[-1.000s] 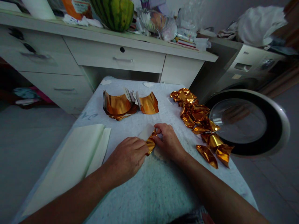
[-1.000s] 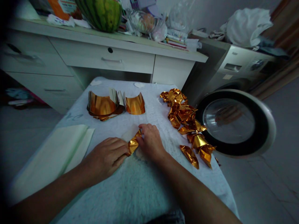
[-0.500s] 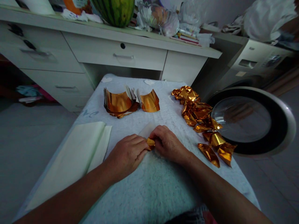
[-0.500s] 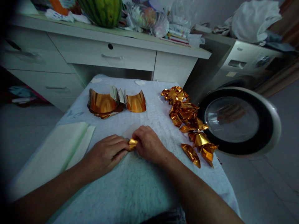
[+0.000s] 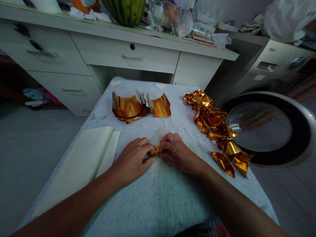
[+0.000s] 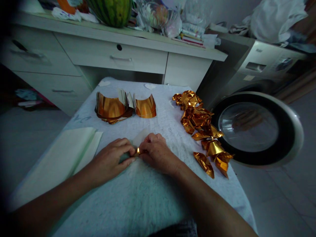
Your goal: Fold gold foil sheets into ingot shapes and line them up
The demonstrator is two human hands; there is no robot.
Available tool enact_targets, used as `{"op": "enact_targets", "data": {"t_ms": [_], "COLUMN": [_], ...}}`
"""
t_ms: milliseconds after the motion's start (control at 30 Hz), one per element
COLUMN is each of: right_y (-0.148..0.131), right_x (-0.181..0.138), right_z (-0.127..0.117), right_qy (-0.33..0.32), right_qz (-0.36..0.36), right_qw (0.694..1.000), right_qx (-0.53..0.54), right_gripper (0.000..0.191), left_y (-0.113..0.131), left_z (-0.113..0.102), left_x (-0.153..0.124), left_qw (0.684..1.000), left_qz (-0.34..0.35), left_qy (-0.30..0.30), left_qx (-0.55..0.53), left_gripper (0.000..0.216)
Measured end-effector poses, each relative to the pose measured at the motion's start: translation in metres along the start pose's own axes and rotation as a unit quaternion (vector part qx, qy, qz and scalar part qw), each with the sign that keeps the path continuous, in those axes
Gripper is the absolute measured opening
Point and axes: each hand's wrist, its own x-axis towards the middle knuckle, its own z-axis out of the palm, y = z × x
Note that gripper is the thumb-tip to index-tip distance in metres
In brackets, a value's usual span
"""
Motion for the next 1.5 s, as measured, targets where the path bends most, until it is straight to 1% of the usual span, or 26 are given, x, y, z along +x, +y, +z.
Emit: {"op": "enact_targets", "data": {"t_ms": [100, 300, 500, 633, 733, 1067, 1267, 1500], "right_y": [-0.002, -0.005, -0.007, -0.008, -0.007, -0.008, -0.009, -0.009], "right_x": [0.000, 0.000, 0.006, 0.007, 0.006, 0.007, 0.008, 0.007], "right_z": [-0.001, 0.001, 0.008, 0.012, 0.014, 0.017, 0.018, 0.019], "right_qy": [0.001, 0.023, 0.042, 0.065, 0.080, 0.093, 0.101, 0.103], "right_qz": [0.005, 0.017, 0.059, 0.064, 0.069, 0.078, 0.084, 0.083], "right_qw": [1.000, 1.000, 0.997, 0.996, 0.994, 0.992, 0.991, 0.991], "right_qx": [-0.002, 0.002, -0.015, -0.018, -0.018, -0.021, -0.015, -0.020], "right_gripper": [0.004, 0.009, 0.016, 0.015, 0.013, 0.013, 0.013, 0.012], "left_y": [-0.001, 0.001, 0.003, 0.005, 0.005, 0.006, 0.005, 0.004], "left_z": [-0.003, -0.005, -0.003, 0.000, 0.001, 0.002, 0.006, 0.007], "left_x": [0.001, 0.001, 0.000, 0.000, 0.000, 0.001, 0.000, 0.000], "left_qw": [1.000, 0.999, 0.999, 0.998, 0.997, 0.996, 0.993, 0.994], "left_qz": [-0.016, -0.023, -0.050, -0.056, -0.064, -0.076, -0.092, -0.079], "left_qy": [-0.001, -0.006, 0.012, 0.020, 0.027, 0.021, 0.033, 0.035], "left_qx": [-0.014, -0.028, 0.004, 0.020, 0.029, 0.038, 0.059, 0.061], "left_gripper": [0.006, 0.013, 0.018, 0.020, 0.019, 0.017, 0.013, 0.014]}}
